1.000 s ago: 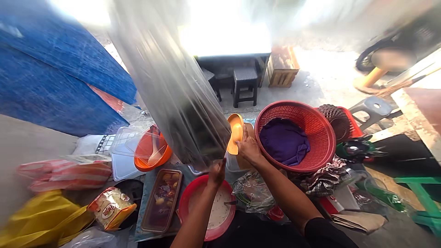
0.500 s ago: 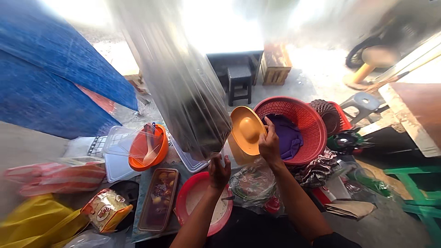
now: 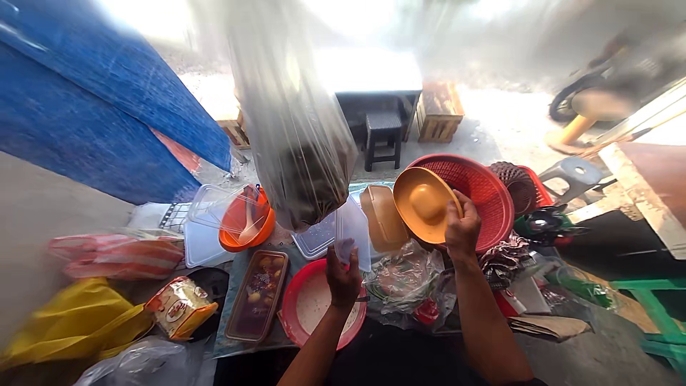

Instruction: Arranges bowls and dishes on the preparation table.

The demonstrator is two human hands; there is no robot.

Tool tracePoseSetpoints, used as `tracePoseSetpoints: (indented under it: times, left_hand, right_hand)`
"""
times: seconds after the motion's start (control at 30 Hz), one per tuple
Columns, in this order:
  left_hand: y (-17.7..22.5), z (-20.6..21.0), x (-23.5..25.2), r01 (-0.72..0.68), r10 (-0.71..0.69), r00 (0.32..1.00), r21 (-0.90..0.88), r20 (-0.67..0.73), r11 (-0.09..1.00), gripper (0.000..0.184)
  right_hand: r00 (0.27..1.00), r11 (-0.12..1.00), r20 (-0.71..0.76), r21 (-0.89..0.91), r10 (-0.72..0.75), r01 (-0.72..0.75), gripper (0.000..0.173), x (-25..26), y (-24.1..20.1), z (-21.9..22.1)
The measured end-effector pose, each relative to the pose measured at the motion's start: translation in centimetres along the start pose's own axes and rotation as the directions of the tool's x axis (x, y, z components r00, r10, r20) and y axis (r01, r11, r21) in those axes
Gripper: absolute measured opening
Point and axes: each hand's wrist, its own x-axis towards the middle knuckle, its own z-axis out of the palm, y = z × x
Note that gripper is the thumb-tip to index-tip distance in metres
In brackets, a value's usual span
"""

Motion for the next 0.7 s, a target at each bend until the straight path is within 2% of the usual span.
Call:
tracePoseSetpoints:
  times: [0.13, 0.23, 0.3, 0.37, 0.43, 0.5, 0.57, 0.6, 0.63, 0.7]
  left_hand:
    - [1.3, -0.4, -2.2, -0.178, 0.175, 0.98, 0.027, 0.091, 0.984, 0.015]
    - [3.0, -0.8, -3.2, -0.309, 0.312, 0.937, -0.042, 0.159, 0.95, 0.006]
    - [4.2, -0.7, -2.9, -0.385, 0.412, 0.88, -0.152, 0.236, 0.91, 0.011]
    - [4.9, -0.2, -2.1, -0.444, 0.502, 0.81, -0.241, 0.303, 0.863, 0.014]
    - [5.8, 1.0, -0.7, -0.484, 0.572, 0.742, -0.312, 0.349, 0.818, 0.014]
    - [6.9, 2.5, 0.5, -0.538, 0.623, 0.672, -0.313, 0.4, 0.782, 0.008]
    - [7.4, 4.3, 1.4, -0.62, 0.652, 0.611, -0.241, 0.449, 0.747, 0.012]
    - [7.4, 5.2, 1.9, -0.665, 0.655, 0.587, -0.179, 0.476, 0.725, 0.016]
    - [7.4, 6.1, 2.3, -0.696, 0.654, 0.576, -0.125, 0.49, 0.707, 0.018]
    - [7.2, 7.6, 3.0, -0.712, 0.637, 0.597, -0.043, 0.488, 0.701, 0.02]
  right_hand:
    - [0.992, 0.998, -0.118, 0.043, 0.039, -0.035, 0.03, 1.0, 0.6, -1.0]
    - [0.984, 0.996, -0.164, 0.071, 0.068, -0.057, 0.035, 1.3, 1.2, -1.4]
    - [0.988, 0.995, -0.121, 0.056, 0.091, -0.085, 0.042, 1.7, 2.6, -1.6]
    - [0.996, 0.996, 0.012, 0.006, 0.09, -0.09, 0.051, 2.0, 4.4, -2.1]
    - [0.994, 1.0, 0.111, -0.011, 0.014, -0.013, 0.044, 1.7, 4.4, -2.8]
    - [0.989, 0.989, 0.133, 0.136, -0.069, 0.05, 0.036, -0.1, 2.9, -3.7]
    - [0.989, 0.908, 0.124, 0.4, 0.079, -0.122, 0.036, -3.0, 0.3, -4.8]
    - [0.971, 0.832, 0.18, 0.506, 0.157, -0.228, 0.04, -3.9, -1.0, -5.6]
    - [0.952, 0.736, 0.232, 0.606, 0.199, -0.301, 0.049, -4.1, -2.1, -6.3]
    - [0.932, 0.586, 0.332, 0.73, 0.145, -0.351, 0.08, -3.8, -3.0, -7.7]
